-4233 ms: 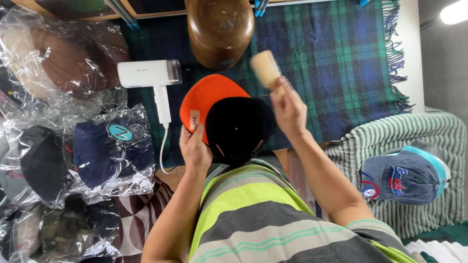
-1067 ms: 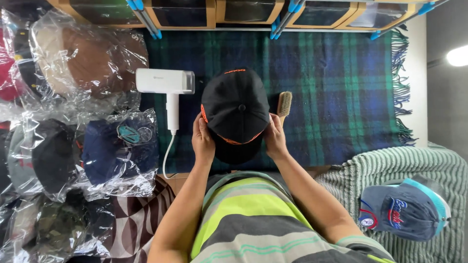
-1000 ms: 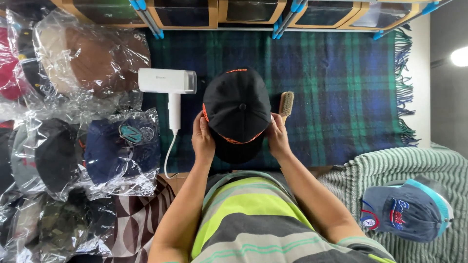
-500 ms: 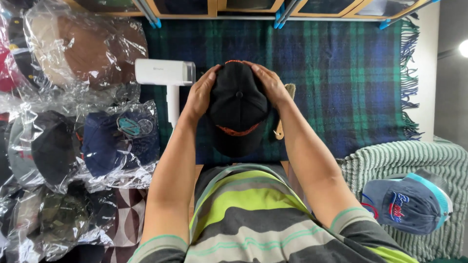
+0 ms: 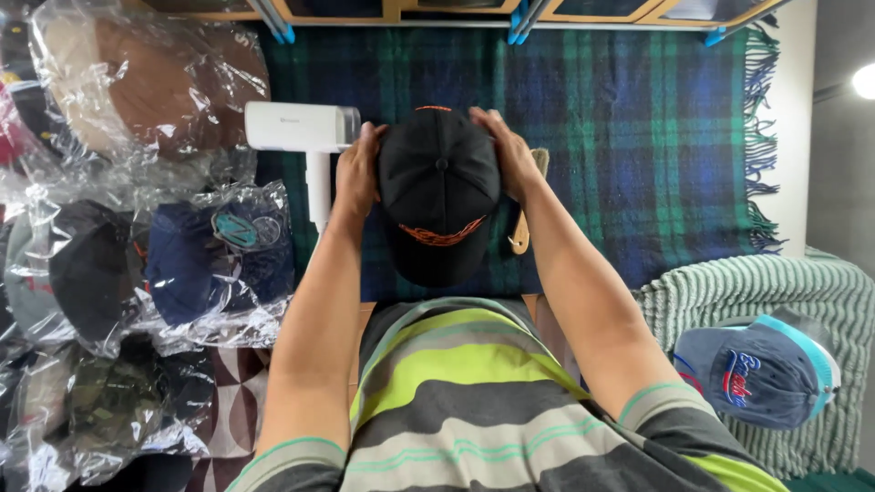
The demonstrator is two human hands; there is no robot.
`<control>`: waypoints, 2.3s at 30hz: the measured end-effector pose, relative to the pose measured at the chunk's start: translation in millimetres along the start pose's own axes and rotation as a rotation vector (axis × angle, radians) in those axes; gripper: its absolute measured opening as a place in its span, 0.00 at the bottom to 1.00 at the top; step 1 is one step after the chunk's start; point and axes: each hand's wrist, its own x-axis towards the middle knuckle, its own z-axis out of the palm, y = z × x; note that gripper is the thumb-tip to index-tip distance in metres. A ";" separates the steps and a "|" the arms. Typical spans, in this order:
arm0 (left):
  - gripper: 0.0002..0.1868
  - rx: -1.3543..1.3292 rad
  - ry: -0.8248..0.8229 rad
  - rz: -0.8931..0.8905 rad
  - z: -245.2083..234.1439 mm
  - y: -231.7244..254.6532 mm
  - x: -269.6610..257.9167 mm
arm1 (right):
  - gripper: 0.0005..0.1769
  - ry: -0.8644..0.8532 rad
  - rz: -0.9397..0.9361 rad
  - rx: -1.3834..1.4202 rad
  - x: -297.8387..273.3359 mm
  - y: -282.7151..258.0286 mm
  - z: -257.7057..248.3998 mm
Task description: Cleaning and steaming baseball caps using a wooden brush and a handheld steamer to restore their shape and appearance.
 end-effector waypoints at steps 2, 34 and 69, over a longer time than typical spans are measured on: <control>0.27 -0.262 0.329 0.010 -3.0 -35.3 -6.5 | 0.28 0.336 0.024 0.431 -35.1 -17.5 17.9; 0.28 0.268 -0.181 -0.046 7.0 57.7 13.5 | 0.30 -0.076 -0.251 -0.510 -2.3 -44.3 17.4; 0.33 0.740 0.495 0.975 66.3 1.5 -114.0 | 0.14 0.689 -0.006 -0.886 -71.1 141.5 -83.8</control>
